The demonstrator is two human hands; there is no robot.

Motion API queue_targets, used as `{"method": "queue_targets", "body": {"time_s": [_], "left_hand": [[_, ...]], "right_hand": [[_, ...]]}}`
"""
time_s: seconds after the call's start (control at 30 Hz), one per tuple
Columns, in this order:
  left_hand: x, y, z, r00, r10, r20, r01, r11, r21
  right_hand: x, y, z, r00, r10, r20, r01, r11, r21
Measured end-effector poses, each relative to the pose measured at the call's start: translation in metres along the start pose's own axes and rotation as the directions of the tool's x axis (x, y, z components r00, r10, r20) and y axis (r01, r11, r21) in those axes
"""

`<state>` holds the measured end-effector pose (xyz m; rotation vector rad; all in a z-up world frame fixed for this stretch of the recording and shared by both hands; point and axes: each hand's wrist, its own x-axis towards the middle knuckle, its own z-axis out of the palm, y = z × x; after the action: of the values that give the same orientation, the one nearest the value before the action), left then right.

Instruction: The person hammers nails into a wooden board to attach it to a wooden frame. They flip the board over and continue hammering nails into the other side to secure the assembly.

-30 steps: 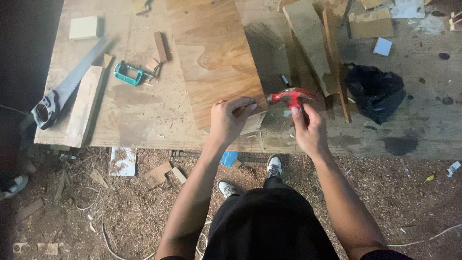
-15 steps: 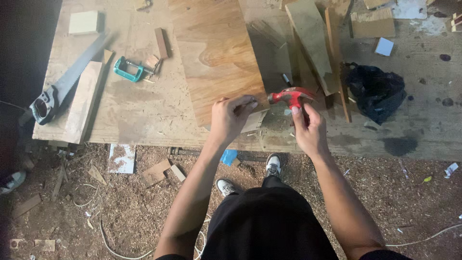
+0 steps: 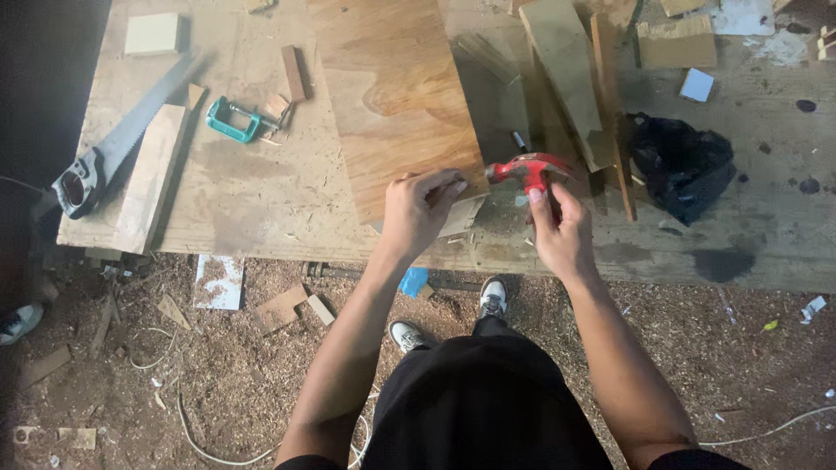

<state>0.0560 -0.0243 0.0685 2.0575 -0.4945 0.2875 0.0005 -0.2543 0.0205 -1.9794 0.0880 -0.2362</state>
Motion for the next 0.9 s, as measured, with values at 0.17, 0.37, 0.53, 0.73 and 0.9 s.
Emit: {"method": "queue_targets", "body": {"time_s": [0.17,0.37,0.53,0.73,0.9], "left_hand": [[-0.002,0.003,-0.006,0.997,-0.083,0.011,0.083,0.996,-0.043],[-0.006,0.003,-0.013,1.0,-0.01,-0.022,0.009,0.999,-0.049],[-0.01,0.001,-0.015,0.995,-0.099,0.017,0.1,0.991,-0.087],[-0.014,-0.004,-0.015,1.0,-0.025,-0.002,0.025,0.999,-0.042],[-0.015,-0.005,-0.015,0.999,-0.028,-0.029,0.027,0.999,-0.045]], "right_hand": [[0.002,0.002,0.002,0.998,-0.061,0.006,0.061,0.998,0.028],[0.002,0.001,0.003,0.999,-0.049,0.02,0.047,0.995,0.085],[0.002,-0.003,0.002,0.998,-0.042,0.045,0.039,0.998,0.056],[0.001,-0.003,0.003,0.997,-0.06,0.05,0.055,0.994,0.098],[-0.001,-0.004,0.003,0.999,-0.039,0.038,0.034,0.991,0.126]]}}
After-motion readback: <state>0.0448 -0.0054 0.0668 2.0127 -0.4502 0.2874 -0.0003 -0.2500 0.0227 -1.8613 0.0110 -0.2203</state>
